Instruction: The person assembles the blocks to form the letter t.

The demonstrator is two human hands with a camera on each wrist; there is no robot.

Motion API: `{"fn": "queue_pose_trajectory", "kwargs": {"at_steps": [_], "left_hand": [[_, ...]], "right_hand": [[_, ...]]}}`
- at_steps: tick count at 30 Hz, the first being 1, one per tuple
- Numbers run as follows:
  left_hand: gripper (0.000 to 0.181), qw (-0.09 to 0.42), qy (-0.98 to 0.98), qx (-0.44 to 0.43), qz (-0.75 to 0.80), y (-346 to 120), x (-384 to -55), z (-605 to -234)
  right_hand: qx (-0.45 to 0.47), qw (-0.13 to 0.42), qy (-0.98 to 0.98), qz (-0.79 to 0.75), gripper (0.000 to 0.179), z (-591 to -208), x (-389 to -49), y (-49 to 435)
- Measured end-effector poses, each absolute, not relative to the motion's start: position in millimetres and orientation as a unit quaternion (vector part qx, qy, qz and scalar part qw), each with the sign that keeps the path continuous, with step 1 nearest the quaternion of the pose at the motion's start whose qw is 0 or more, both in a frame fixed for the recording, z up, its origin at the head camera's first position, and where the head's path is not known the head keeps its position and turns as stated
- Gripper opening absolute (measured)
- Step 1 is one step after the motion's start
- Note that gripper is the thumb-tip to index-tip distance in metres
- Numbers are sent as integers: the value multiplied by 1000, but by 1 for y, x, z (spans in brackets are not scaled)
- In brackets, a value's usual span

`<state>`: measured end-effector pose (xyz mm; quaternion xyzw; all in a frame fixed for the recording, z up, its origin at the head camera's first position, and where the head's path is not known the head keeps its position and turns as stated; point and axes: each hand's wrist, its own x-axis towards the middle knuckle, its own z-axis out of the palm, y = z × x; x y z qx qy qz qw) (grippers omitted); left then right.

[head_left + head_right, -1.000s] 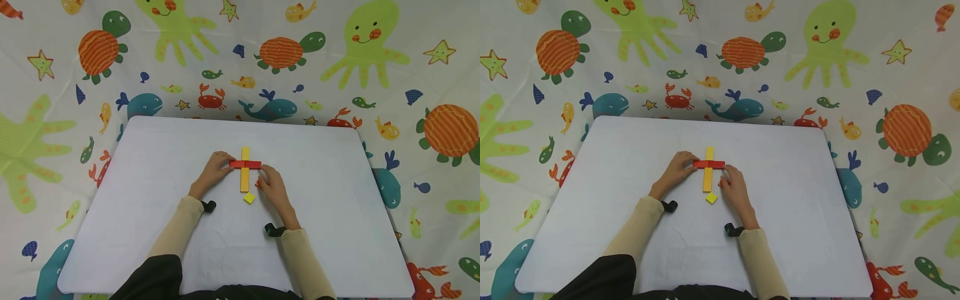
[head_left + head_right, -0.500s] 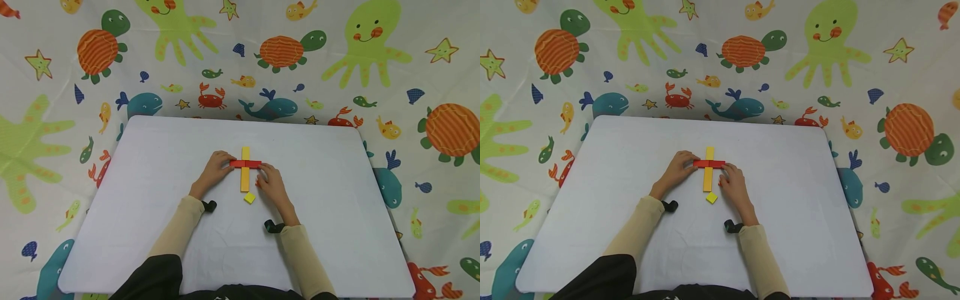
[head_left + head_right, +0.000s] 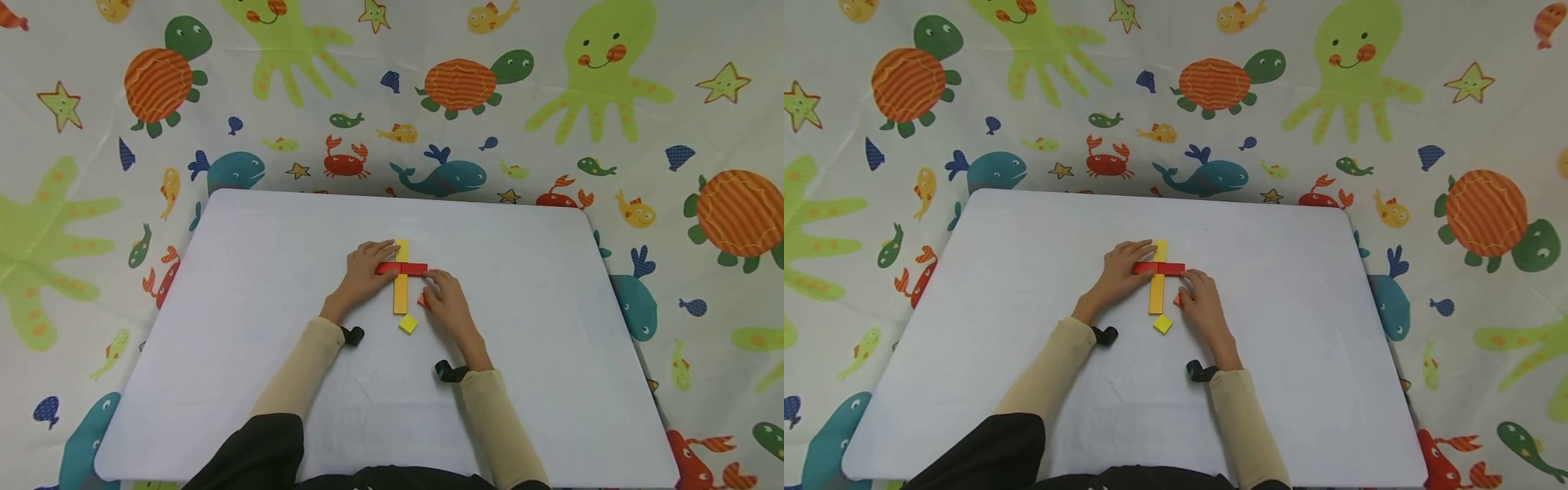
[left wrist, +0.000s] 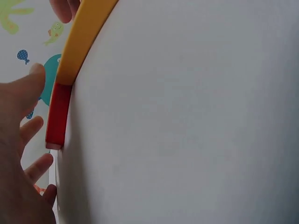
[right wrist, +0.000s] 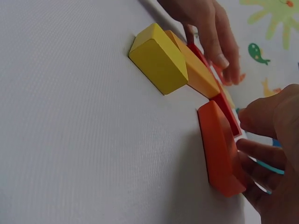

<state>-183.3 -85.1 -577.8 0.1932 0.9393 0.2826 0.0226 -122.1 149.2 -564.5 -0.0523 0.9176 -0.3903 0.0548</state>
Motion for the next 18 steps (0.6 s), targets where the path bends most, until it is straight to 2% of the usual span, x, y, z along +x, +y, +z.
{"fn": "queue_pose_trajectory", "kwargs": {"at_steps": [9,18], "left_hand": [[60,22,942,198,272,-83,-184,-584],[60,30,939,187,287,-83,-187,-587]], "right_hand": [[-64,52,916,-392,38,-566,-118,156],[-48,24,922,-382,32,-564,-109,159]]}}
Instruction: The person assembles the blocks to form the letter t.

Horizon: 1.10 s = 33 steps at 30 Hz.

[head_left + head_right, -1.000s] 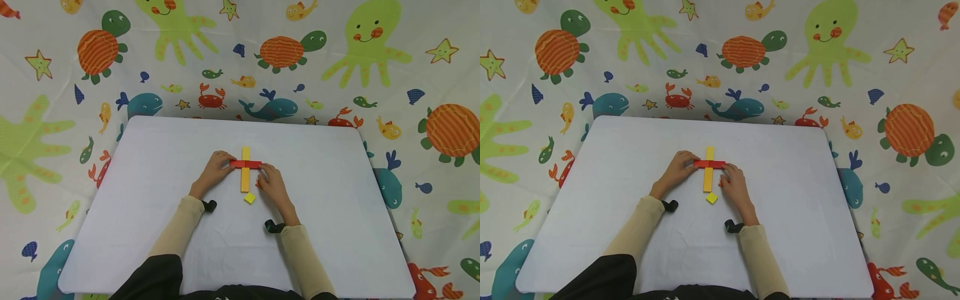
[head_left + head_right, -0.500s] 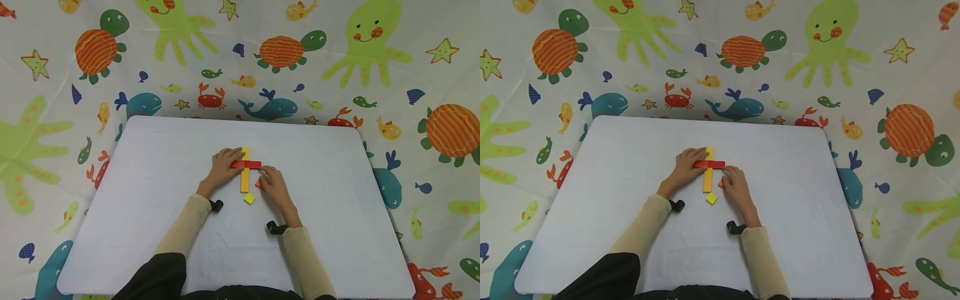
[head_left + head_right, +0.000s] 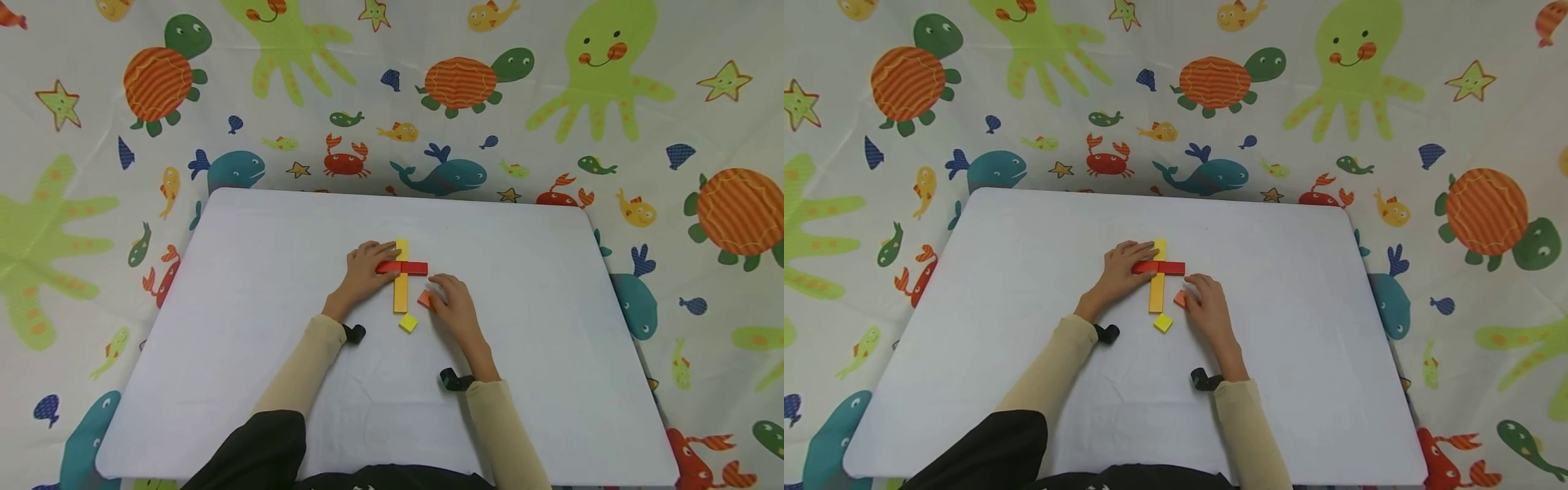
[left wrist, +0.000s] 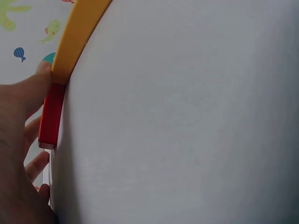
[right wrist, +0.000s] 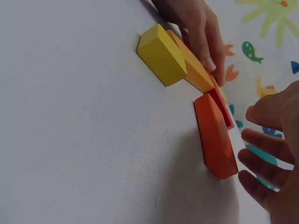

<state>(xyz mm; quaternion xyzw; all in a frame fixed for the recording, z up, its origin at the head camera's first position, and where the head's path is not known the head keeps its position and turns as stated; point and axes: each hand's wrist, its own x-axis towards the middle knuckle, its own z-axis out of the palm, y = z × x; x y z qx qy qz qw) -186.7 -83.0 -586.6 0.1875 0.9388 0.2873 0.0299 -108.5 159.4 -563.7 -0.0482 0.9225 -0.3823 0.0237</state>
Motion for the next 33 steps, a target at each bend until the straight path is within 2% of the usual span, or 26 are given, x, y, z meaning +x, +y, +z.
{"fn": "queue_pose_trajectory", "kwargs": {"at_steps": [5,11,19,26,33], "left_hand": [[60,29,939,186,288,-83,-189,-589],[59,29,939,180,292,-82,-189,-586],[59,27,939,179,293,-84,-188,-585],[62,35,936,183,297,-85,-189,-586],[59,29,937,195,289,-85,-187,-586]], "right_hand": [[-48,-12,917,-396,26,-559,-97,158],[-92,-50,904,-415,24,-556,-80,152],[-129,-24,907,-400,33,-561,-58,139],[-100,13,919,-381,43,-569,-48,130],[-129,-20,937,-324,37,-575,-47,121]]}}
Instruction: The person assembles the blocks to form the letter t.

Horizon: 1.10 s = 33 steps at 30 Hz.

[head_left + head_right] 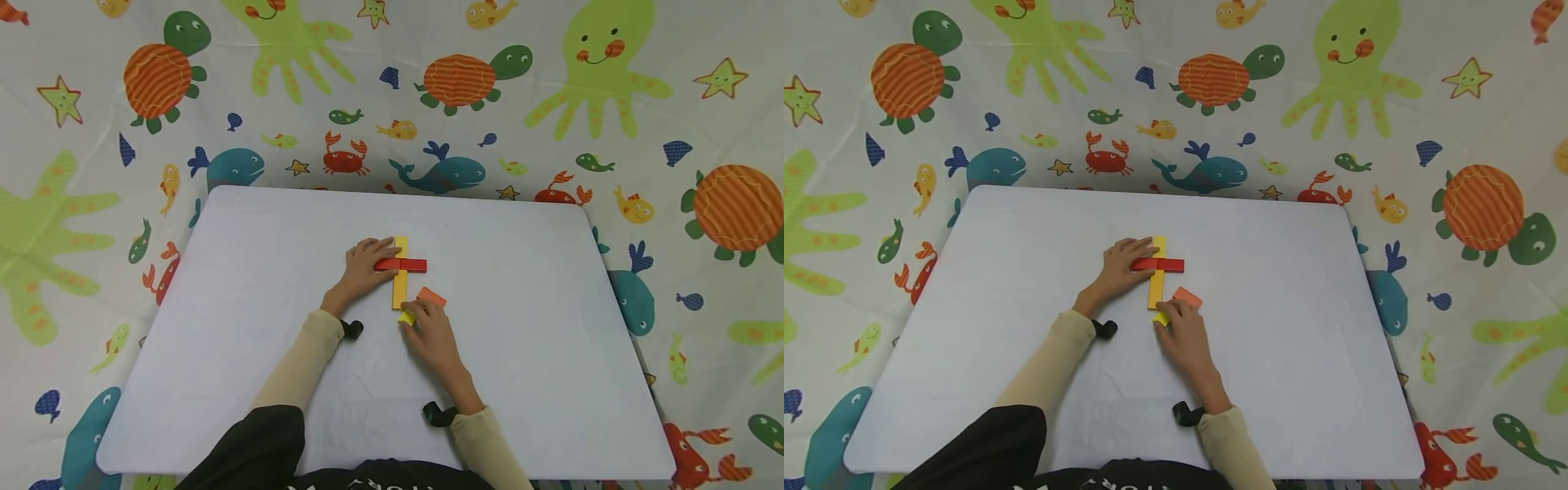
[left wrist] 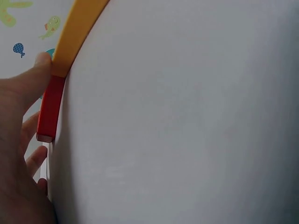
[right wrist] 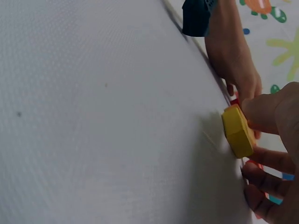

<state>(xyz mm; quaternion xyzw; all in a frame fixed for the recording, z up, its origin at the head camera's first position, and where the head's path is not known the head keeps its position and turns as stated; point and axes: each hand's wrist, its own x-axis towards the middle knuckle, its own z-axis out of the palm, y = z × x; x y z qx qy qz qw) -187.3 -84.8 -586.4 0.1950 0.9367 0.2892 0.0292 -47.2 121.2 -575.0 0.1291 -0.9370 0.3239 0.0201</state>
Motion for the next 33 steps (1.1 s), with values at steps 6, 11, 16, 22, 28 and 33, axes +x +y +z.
{"fn": "queue_pose_trajectory", "kwargs": {"at_steps": [6,11,16,22,28,33], "left_hand": [[59,38,940,190,280,-84,-187,-586],[59,39,940,188,283,-84,-187,-585],[60,39,939,189,285,-84,-187,-586],[65,45,942,195,270,-84,-188,-588],[68,46,943,196,266,-83,-188,-588],[68,46,943,193,266,-83,-188,-588]], "right_hand": [[133,24,-939,317,30,-578,-46,118],[144,28,-940,309,25,-578,-45,119],[144,33,-939,312,24,-578,-45,119],[143,46,-935,323,23,-579,-45,118],[142,57,-933,325,25,-577,-44,118],[123,59,-938,319,36,-576,-42,117]]}}
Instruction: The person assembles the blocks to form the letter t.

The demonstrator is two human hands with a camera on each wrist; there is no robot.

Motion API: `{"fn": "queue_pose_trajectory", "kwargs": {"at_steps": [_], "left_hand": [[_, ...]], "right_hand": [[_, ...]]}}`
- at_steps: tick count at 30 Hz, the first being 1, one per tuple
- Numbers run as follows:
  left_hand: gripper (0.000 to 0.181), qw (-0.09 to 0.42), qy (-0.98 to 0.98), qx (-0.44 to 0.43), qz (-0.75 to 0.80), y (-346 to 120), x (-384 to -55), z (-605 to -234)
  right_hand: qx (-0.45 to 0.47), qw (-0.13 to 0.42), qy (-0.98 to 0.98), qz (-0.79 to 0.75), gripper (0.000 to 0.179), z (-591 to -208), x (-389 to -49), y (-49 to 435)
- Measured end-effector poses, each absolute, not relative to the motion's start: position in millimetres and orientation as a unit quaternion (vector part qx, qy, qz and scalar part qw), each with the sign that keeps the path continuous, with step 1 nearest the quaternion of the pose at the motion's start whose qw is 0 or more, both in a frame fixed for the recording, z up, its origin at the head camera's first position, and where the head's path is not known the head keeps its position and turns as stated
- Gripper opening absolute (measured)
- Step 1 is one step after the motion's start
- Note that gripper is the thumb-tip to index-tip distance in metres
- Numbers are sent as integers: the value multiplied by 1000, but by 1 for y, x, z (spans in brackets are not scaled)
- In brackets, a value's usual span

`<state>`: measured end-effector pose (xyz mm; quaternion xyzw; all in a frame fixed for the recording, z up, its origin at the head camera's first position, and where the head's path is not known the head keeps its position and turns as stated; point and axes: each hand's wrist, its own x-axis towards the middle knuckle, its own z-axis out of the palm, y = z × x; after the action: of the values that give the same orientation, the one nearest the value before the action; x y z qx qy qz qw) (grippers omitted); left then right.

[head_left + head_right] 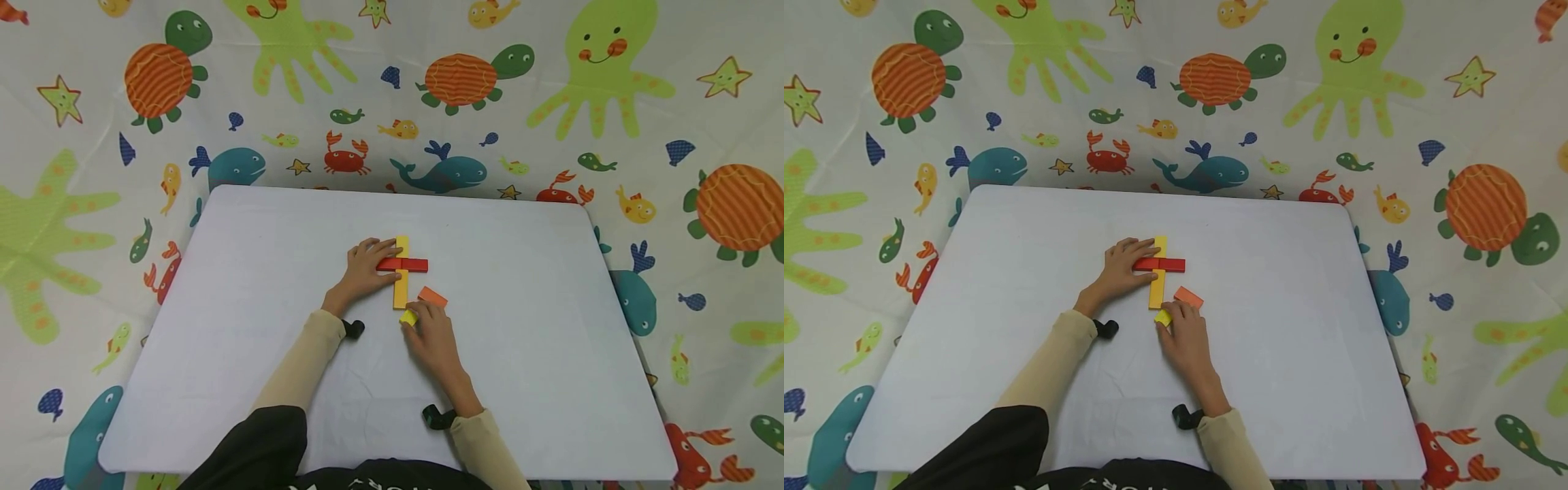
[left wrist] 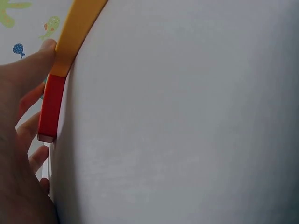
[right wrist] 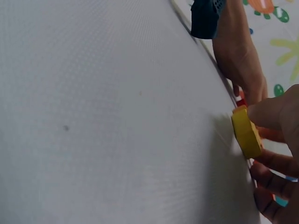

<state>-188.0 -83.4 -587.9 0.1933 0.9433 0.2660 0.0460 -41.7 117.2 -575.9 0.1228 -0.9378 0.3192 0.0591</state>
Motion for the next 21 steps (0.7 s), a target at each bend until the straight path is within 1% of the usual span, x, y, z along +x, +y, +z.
{"fn": "queue_pose_trajectory", "kwargs": {"at_steps": [4,9,16,21], "left_hand": [[68,46,945,194,261,-83,-189,-589],[68,47,946,194,257,-83,-190,-590],[69,52,946,191,257,-83,-190,-589],[68,49,946,192,256,-84,-188,-589]], "right_hand": [[109,55,-941,316,43,-575,-39,117],[100,58,-942,314,41,-576,-39,116],[85,39,-942,322,41,-578,-39,116],[88,41,-943,318,40,-579,-39,116]]}}
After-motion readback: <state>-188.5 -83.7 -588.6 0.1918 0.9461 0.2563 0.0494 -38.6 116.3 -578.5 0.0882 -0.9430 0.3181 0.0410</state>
